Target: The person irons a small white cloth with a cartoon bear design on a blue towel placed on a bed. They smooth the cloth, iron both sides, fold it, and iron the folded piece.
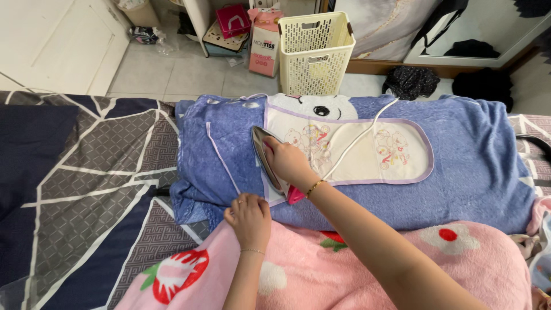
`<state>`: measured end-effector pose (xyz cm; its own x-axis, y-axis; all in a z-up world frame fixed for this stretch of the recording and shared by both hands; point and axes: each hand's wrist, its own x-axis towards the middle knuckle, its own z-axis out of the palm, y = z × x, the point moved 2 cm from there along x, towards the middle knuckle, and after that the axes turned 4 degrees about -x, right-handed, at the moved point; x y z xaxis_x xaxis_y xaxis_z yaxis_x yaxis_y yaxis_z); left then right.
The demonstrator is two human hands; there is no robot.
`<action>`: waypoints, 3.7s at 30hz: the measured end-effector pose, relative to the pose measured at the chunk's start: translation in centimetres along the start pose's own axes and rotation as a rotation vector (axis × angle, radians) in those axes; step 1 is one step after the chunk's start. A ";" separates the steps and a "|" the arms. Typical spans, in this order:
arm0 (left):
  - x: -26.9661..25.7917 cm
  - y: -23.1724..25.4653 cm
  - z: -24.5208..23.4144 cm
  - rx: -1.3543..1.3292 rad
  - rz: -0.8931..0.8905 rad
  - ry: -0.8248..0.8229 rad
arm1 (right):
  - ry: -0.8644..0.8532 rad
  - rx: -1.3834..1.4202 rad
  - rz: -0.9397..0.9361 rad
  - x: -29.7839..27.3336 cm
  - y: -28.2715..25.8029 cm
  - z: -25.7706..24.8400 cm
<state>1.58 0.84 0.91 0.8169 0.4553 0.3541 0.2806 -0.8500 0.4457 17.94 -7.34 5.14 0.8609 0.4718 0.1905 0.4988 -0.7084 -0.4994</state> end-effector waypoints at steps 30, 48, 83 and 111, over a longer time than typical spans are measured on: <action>1.3 0.6 -0.1 -0.224 -0.020 0.056 | -0.229 0.050 0.168 -5.7 1.7 -10.1; 5.9 4.0 10.2 0.026 0.301 -0.128 | 0.118 -0.290 0.350 2.3 16.9 -10.2; 7.9 3.7 9.4 -0.223 0.002 0.015 | 0.062 -0.169 0.345 -2.4 13.0 -9.8; 22.5 -2.4 16.7 -0.149 0.115 -0.249 | 0.144 -0.094 0.338 4.7 13.7 -6.2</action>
<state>27.69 8.71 -5.90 0.9426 0.2638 0.2046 0.1174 -0.8356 0.5367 29.45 -18.04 4.46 0.9804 0.1294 0.1485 0.1856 -0.8596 -0.4760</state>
